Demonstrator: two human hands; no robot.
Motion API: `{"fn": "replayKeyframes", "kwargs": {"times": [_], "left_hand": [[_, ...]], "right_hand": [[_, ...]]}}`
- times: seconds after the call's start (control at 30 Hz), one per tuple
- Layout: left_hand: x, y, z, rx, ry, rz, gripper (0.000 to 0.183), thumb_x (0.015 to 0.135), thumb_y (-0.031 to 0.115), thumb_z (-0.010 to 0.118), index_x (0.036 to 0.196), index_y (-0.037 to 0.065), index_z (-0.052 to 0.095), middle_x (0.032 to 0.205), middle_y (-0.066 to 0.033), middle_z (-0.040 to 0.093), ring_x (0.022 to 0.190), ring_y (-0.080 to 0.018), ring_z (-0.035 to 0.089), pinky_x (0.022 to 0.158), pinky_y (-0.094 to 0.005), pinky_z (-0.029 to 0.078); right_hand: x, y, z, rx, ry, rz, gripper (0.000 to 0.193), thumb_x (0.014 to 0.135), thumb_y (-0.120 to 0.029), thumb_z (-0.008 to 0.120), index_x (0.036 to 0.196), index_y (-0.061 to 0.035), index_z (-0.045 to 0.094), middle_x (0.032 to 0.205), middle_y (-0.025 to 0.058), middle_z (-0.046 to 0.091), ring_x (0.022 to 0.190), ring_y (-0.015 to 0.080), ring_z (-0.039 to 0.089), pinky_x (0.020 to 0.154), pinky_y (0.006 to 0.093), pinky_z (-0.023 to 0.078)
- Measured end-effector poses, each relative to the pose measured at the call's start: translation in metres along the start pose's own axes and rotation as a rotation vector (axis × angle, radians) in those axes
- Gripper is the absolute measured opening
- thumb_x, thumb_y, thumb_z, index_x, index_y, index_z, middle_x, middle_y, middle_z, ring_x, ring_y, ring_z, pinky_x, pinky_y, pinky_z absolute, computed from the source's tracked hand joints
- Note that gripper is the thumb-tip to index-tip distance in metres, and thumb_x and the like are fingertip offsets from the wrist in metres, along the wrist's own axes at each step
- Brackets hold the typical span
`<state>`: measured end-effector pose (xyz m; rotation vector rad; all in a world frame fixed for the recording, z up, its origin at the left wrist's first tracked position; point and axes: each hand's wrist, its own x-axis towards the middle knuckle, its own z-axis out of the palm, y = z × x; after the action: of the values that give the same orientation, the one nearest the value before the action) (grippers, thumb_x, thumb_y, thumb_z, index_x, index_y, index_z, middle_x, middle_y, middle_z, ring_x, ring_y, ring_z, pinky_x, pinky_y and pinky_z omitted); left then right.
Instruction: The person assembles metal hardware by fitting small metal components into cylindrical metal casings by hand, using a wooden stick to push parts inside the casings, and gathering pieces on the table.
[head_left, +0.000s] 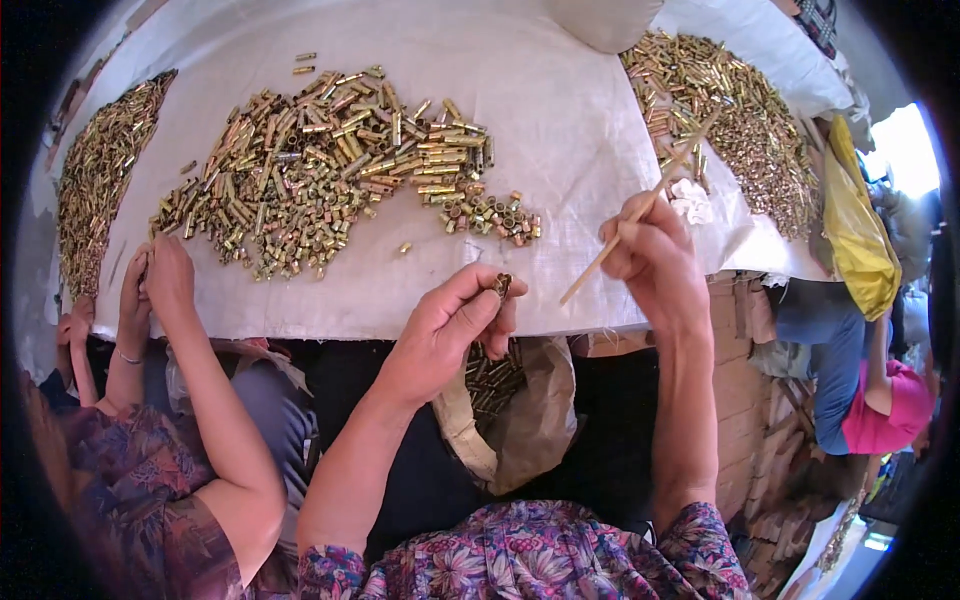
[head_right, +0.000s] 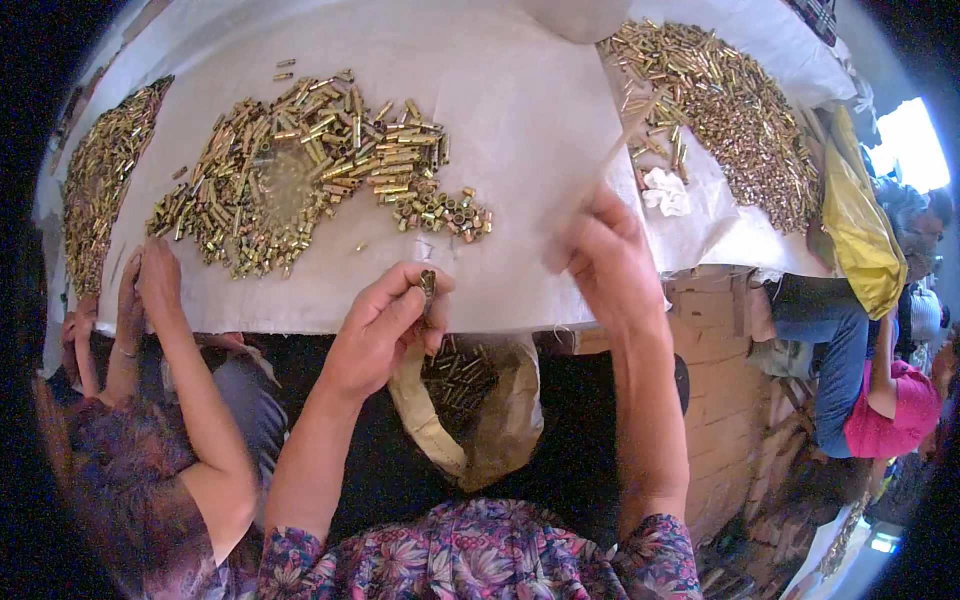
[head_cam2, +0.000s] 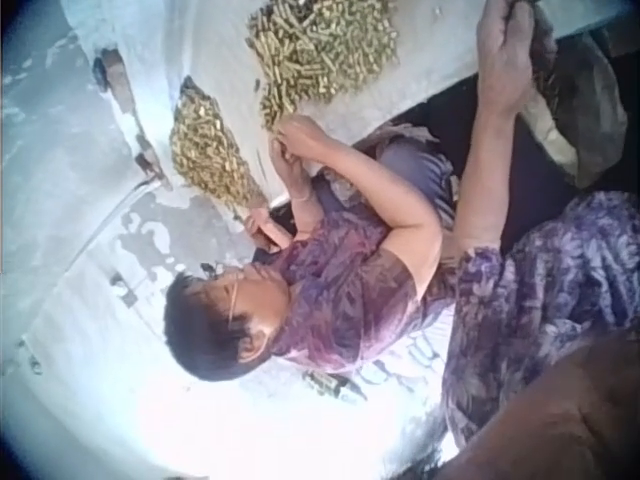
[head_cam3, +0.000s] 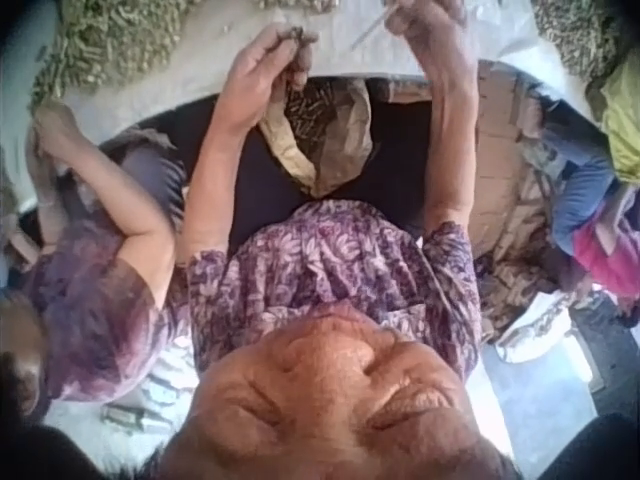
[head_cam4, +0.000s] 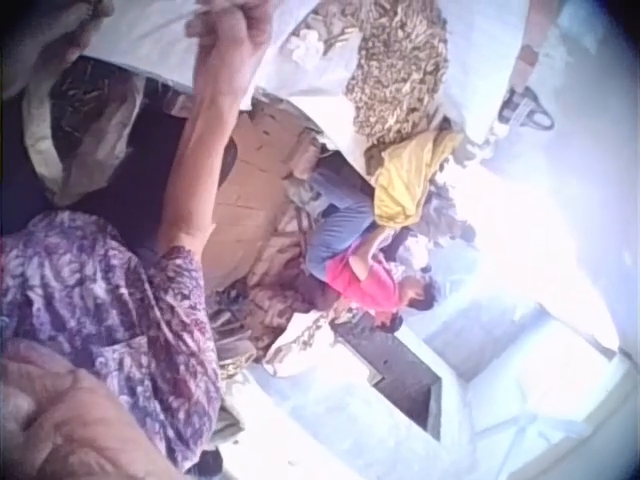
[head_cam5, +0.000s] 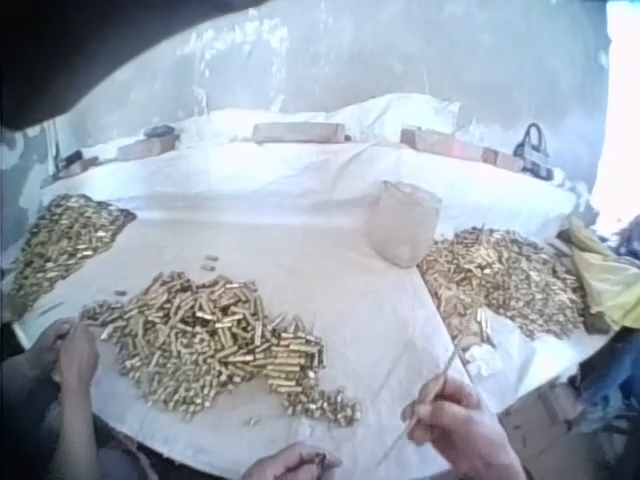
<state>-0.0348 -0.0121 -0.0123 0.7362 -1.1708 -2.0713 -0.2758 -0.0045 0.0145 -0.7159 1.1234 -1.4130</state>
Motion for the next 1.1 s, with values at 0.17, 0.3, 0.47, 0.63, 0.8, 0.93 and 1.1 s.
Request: {"fn": "replayKeyframes", "kwargs": {"times": [0.17, 0.3, 0.47, 0.63, 0.8, 0.93, 1.1], "left_hand": [[0.001, -0.004, -0.002, 0.024, -0.025, 0.082, 0.028, 0.101, 0.022, 0.041, 0.111, 0.0, 0.055, 0.075, 0.0006, 0.046, 0.065, -0.0084, 0.045, 0.061, -0.0216, 0.039], [-0.001, -0.007, -0.002, 0.081, -0.033, 0.079, 0.029, 0.101, 0.024, 0.041, 0.109, -0.001, 0.055, 0.072, 0.0016, 0.043, 0.064, -0.008, 0.041, 0.06, -0.0214, 0.036], [-0.001, -0.008, -0.002, 0.098, -0.102, 0.078, 0.033, 0.101, 0.027, 0.042, 0.105, -0.002, 0.056, 0.069, 0.0026, 0.041, 0.063, -0.0066, 0.038, 0.058, -0.021, 0.032], [0.001, -0.005, -0.004, 0.071, -0.119, 0.07, 0.033, 0.101, 0.027, 0.041, 0.104, -0.002, 0.056, 0.069, 0.0031, 0.04, 0.063, -0.0063, 0.037, 0.058, -0.0209, 0.032], [0.001, -0.006, -0.007, 0.052, -0.087, 0.08, 0.033, 0.101, 0.027, 0.041, 0.104, -0.003, 0.056, 0.069, 0.0036, 0.04, 0.062, -0.006, 0.037, 0.057, -0.0209, 0.032], [0.0, -0.004, -0.009, 0.058, -0.079, 0.063, 0.034, 0.101, 0.027, 0.041, 0.103, -0.003, 0.056, 0.069, 0.0041, 0.04, 0.062, -0.0057, 0.036, 0.057, -0.0209, 0.032], [-0.001, 0.0, -0.011, 0.218, -0.065, 0.014, 0.034, 0.101, 0.03, 0.042, 0.102, 0.0, 0.058, 0.069, 0.0046, 0.039, 0.062, -0.0052, 0.035, 0.056, -0.0209, 0.031]], "right_hand": [[-0.028, 0.0, 0.025, 0.131, -0.059, -0.147, 0.008, 0.093, -0.008, 0.049, 0.1, -0.0044, 0.05, 0.083, 0.0126, 0.062, 0.061, 0.0145, 0.055, 0.057, 0.0288, 0.046], [-0.03, 0.001, 0.029, 0.144, -0.024, -0.237, 0.009, 0.097, -0.011, 0.043, 0.101, -0.0039, 0.048, 0.087, 0.0147, 0.061, 0.065, 0.016, 0.059, 0.062, 0.0306, 0.053], [-0.028, -0.001, 0.035, 0.078, -0.065, -0.283, 0.009, 0.097, -0.012, 0.043, 0.101, -0.0041, 0.047, 0.087, 0.0151, 0.061, 0.066, 0.0158, 0.06, 0.064, 0.0302, 0.054], [-0.023, 0.002, 0.039, 0.111, -0.105, -0.279, 0.008, 0.097, -0.011, 0.043, 0.1, -0.0044, 0.046, 0.084, 0.0147, 0.06, 0.065, 0.0163, 0.06, 0.063, 0.0306, 0.053], [-0.019, 0.005, 0.042, 0.046, -0.083, -0.278, 0.007, 0.097, -0.011, 0.043, 0.099, -0.0045, 0.046, 0.082, 0.0146, 0.059, 0.062, 0.0172, 0.058, 0.062, 0.0306, 0.05], [-0.018, 0.005, 0.039, -0.014, -0.109, -0.293, 0.007, 0.097, -0.011, 0.043, 0.099, -0.0041, 0.045, 0.081, 0.0151, 0.059, 0.062, 0.0174, 0.057, 0.062, 0.0312, 0.05], [-0.017, 0.008, 0.026, -0.056, -0.271, -0.335, 0.013, 0.094, -0.007, 0.05, 0.104, 0.0011, 0.053, 0.09, 0.0129, 0.066, 0.08, 0.0185, 0.063, 0.072, 0.0303, 0.05]]}}
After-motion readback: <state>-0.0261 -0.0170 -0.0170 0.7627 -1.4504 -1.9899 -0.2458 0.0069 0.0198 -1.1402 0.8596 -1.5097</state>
